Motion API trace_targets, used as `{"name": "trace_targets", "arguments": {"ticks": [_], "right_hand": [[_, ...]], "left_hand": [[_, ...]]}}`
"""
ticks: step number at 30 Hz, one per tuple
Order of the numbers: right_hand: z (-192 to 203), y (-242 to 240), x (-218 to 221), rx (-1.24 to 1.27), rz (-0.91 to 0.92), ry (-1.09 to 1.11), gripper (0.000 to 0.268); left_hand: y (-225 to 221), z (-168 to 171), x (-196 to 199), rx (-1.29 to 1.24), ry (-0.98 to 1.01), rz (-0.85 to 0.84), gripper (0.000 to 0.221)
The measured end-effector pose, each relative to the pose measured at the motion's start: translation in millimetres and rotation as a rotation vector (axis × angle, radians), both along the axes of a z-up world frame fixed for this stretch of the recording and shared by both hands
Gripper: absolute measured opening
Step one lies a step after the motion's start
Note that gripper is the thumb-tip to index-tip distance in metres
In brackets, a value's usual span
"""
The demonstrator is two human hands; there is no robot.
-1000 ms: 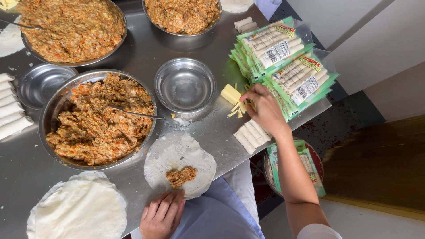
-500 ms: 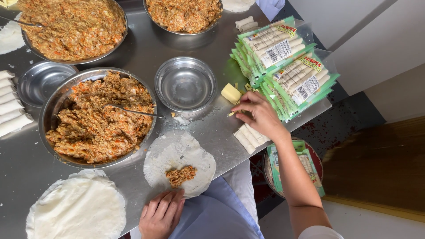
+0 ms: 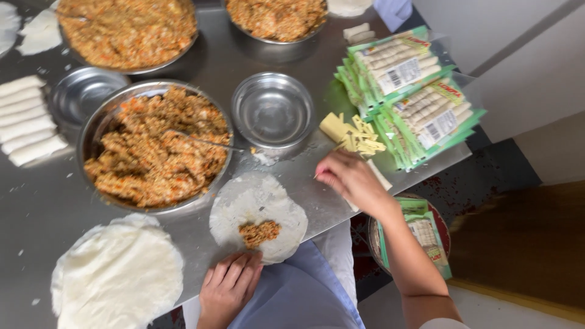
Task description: Manually assembling spring rolls by placing filling on wrappers and rolling them on a production line.
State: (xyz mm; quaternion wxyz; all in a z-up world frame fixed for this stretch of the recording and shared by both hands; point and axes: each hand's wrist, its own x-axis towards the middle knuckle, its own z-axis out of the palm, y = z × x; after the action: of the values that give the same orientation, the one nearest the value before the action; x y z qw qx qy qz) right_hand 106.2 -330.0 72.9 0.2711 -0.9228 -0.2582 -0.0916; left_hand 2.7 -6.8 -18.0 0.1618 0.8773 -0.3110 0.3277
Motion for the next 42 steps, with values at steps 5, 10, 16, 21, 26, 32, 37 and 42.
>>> {"name": "trace_targets", "arguments": {"ticks": [5, 10, 16, 21, 26, 32, 37, 42], "right_hand": [[-16.6, 87.6, -30.4, 0.055, 0.304, -0.134, 0.008], [-52.8, 112.7, -44.3, -0.007, 0.266, -0.240, 0.013], [-62.5, 103.7, -62.5, 0.234, 0.164, -0.223, 0.027], [-72.6, 101.5, -62.2, -0.104, 0.137, -0.448, 0.039], [-53.0, 105.1, -59.6, 0.005, 0.161, -0.354, 0.024], [-38.3, 107.8, -42.1, 0.202, 0.193, -0.090, 0.033], [5.1, 110.1, -35.0, 0.319, 0.058, -0.100, 0.024], [8.8, 114.3, -12.0, 0.165, 0.189, -0.303, 0.016]], "left_hand": [[1.2, 3.9, 1.1, 0.020, 0.023, 0.002, 0.018], [3.1, 8.6, -0.6, 0.012, -0.002, 0.006, 0.012], [4.5, 7.7, -0.7, 0.013, -0.010, 0.008, 0.014], [5.5, 8.6, -1.9, 0.024, -0.017, 0.016, 0.011], [6.6, 6.5, -2.3, 0.004, -0.013, -0.001, 0.014], [6.3, 2.5, -3.8, 0.000, 0.003, 0.001, 0.016], [6.8, 3.1, -1.9, -0.015, 0.014, 0.002, 0.016], [4.5, 2.9, -1.4, -0.018, -0.030, 0.007, 0.013]]}}
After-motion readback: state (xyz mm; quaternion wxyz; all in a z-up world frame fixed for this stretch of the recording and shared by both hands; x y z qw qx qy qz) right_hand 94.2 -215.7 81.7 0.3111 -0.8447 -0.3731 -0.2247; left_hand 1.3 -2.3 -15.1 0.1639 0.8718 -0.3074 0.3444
